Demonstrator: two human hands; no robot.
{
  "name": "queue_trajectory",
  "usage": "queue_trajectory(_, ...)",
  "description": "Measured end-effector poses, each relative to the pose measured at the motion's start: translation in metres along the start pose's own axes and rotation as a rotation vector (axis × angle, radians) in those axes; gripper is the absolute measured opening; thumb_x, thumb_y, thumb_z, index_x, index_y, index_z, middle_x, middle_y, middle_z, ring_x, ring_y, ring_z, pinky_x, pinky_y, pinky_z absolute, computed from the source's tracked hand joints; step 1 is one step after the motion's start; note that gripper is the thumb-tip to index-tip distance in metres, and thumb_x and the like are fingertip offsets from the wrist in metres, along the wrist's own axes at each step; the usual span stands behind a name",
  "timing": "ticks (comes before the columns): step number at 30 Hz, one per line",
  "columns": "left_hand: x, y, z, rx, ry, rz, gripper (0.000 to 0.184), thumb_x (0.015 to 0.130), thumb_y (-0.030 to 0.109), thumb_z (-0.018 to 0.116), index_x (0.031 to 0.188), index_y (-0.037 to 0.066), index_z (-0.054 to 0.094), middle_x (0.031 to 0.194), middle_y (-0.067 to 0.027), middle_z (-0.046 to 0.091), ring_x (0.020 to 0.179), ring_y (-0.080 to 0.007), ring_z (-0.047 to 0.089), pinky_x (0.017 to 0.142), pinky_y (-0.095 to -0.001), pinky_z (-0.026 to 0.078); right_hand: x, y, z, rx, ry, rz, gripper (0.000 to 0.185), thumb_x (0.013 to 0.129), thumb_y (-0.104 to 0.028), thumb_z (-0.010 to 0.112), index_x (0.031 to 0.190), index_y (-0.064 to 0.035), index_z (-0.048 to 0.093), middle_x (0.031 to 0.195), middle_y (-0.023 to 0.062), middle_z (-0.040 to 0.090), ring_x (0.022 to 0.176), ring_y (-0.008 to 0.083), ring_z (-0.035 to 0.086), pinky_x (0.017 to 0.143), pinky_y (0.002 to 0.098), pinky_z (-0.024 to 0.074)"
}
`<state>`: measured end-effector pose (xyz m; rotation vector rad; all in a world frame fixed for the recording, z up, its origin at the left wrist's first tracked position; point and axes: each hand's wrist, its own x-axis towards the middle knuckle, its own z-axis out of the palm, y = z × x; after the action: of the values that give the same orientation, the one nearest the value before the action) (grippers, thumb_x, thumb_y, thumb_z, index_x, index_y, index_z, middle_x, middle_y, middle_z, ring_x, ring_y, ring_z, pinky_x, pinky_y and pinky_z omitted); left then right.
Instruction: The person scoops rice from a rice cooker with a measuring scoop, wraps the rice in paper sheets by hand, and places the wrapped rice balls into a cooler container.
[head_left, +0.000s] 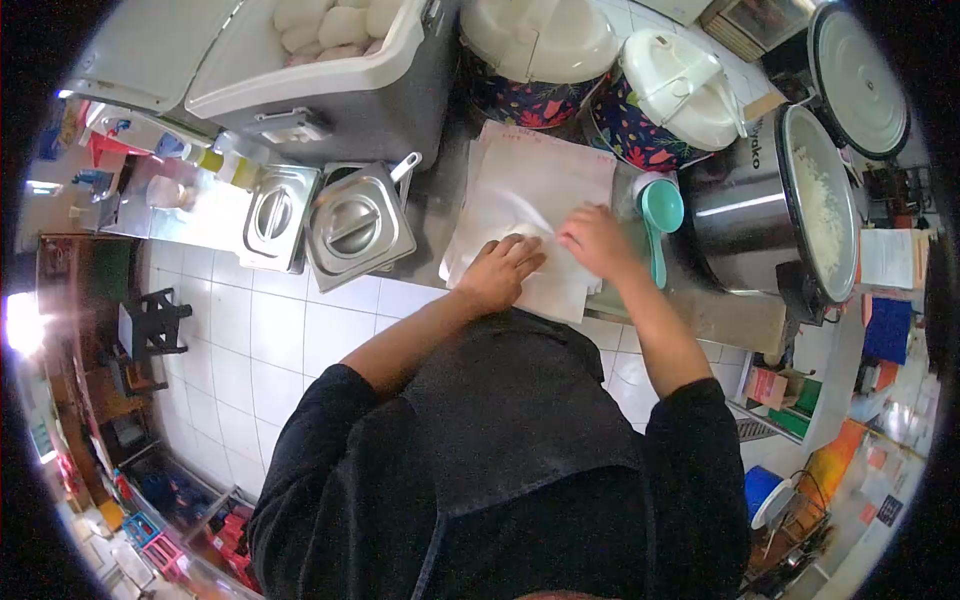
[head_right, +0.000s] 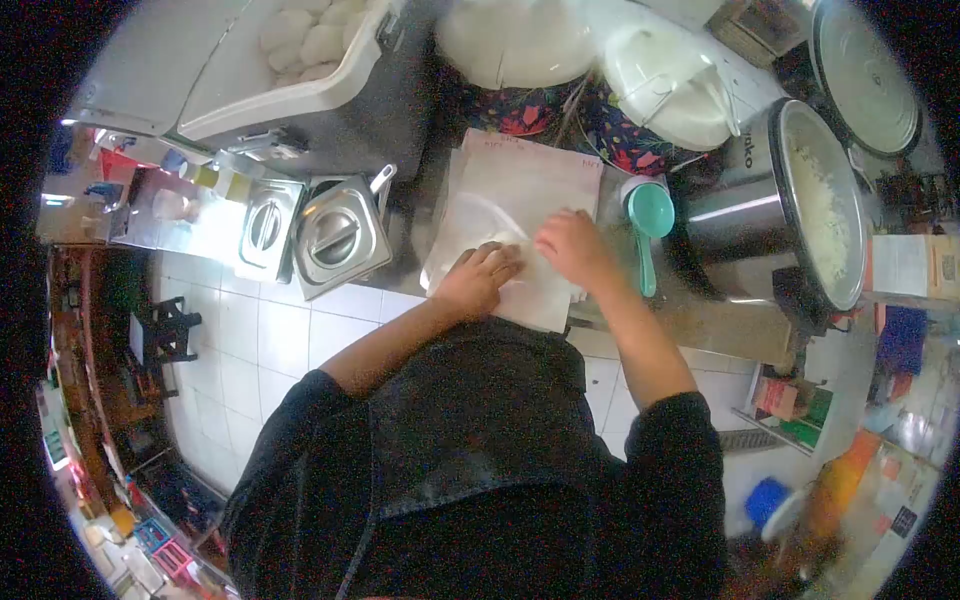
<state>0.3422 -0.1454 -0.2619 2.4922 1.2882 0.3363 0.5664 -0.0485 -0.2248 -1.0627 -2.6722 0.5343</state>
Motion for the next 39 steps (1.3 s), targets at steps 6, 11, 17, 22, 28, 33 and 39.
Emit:
queue_trajectory(6, 0.002, -0.001, 0.006, 0.068, -0.059, 0.060, 0.060, 0.081, 0.016, 0.063, 0.140, 0.016, 0.053, 0.144, -0.0071, 0.050, 0.135, -0.0263, 0.044, 0.109, -0.0470, 0.039, -0.026, -0.017, 0.036, -0.104, 0.085, -0.008, 0.009, 0.081, -0.017, 0.067, 0.082, -0.0087, 0.070, 0.087, 0.0069, 0.065, 0.095, 0.0277, 0.060, 0.085, 0.0429, 0.0470)
queue_trajectory(11, 0.022, 0.010, -0.019, 0.390, 0.352, 0.202, 0.041, 0.088, 0.019, 0.056, 0.128, 0.015, 0.061, 0.130, -0.0045, 0.059, 0.128, -0.0229, 0.051, 0.111, -0.0484, 0.035, -0.031, -0.016, 0.048, -0.095, 0.066, 0.183, 0.012, 0.081, -0.016, 0.067, 0.090, -0.0081, 0.069, 0.092, 0.0102, 0.065, 0.097, 0.0296, 0.061, 0.086, 0.0439, 0.0478)
queue_trajectory(17, 0.021, -0.024, -0.029, 0.405, -0.068, 0.038, 0.019, 0.089, 0.018, 0.057, 0.101, 0.017, 0.072, 0.107, 0.0016, 0.067, 0.111, -0.0189, 0.057, 0.103, -0.0458, 0.035, -0.043, -0.017, 0.034, -0.010, -0.086, 0.145, 0.015, 0.085, -0.017, 0.067, 0.096, -0.0060, 0.067, 0.101, 0.0132, 0.066, 0.102, 0.0336, 0.062, 0.087, 0.0449, 0.0501)
queue_trajectory(22, 0.000, -0.037, -0.005, 0.285, -0.089, -0.057, 0.014, 0.086, 0.017, 0.059, 0.090, 0.017, 0.073, 0.097, 0.0009, 0.067, 0.102, -0.0190, 0.059, 0.096, -0.0430, 0.038, -0.050, 0.006, 0.059, 0.147, -0.061, 0.390, 0.021, 0.084, -0.021, 0.070, 0.098, -0.0060, 0.067, 0.101, 0.0124, 0.067, 0.105, 0.0336, 0.062, 0.090, 0.0452, 0.0504)
queue_trajectory(28, -0.001, -0.024, -0.012, 0.240, -0.143, -0.088, 0.015, 0.085, 0.021, 0.061, 0.090, 0.017, 0.074, 0.100, -0.0010, 0.068, 0.103, -0.0230, 0.059, 0.092, -0.0442, 0.040, -0.033, 0.005, 0.063, -0.071, 0.307, 0.306, 0.017, 0.089, -0.018, 0.061, 0.102, -0.0096, 0.068, 0.092, 0.0117, 0.065, 0.095, 0.0335, 0.062, 0.089, 0.0457, 0.0491)
queue_trajectory(33, 0.011, -0.037, -0.016, 0.105, -0.193, -0.268, 0.019, 0.083, 0.027, 0.066, 0.091, 0.013, 0.074, 0.110, -0.0054, 0.065, 0.111, -0.0276, 0.054, 0.094, -0.0470, 0.039, -0.037, 0.002, 0.066, -0.218, 0.087, 0.096, 0.015, 0.085, -0.017, 0.060, 0.096, -0.0116, 0.066, 0.089, 0.0078, 0.062, 0.090, 0.0289, 0.062, 0.081, 0.0449, 0.0481)
queue_trajectory(39, 0.018, -0.028, -0.006, 0.132, 0.154, -0.424, 0.023, 0.084, 0.029, 0.067, 0.098, 0.011, 0.073, 0.113, -0.0089, 0.063, 0.114, -0.0307, 0.052, 0.095, -0.0485, 0.038, -0.041, -0.010, 0.068, -0.258, 0.024, 0.087, 0.013, 0.084, -0.018, 0.060, 0.093, -0.0098, 0.065, 0.090, 0.0094, 0.062, 0.092, 0.0271, 0.063, 0.078, 0.0450, 0.0488)
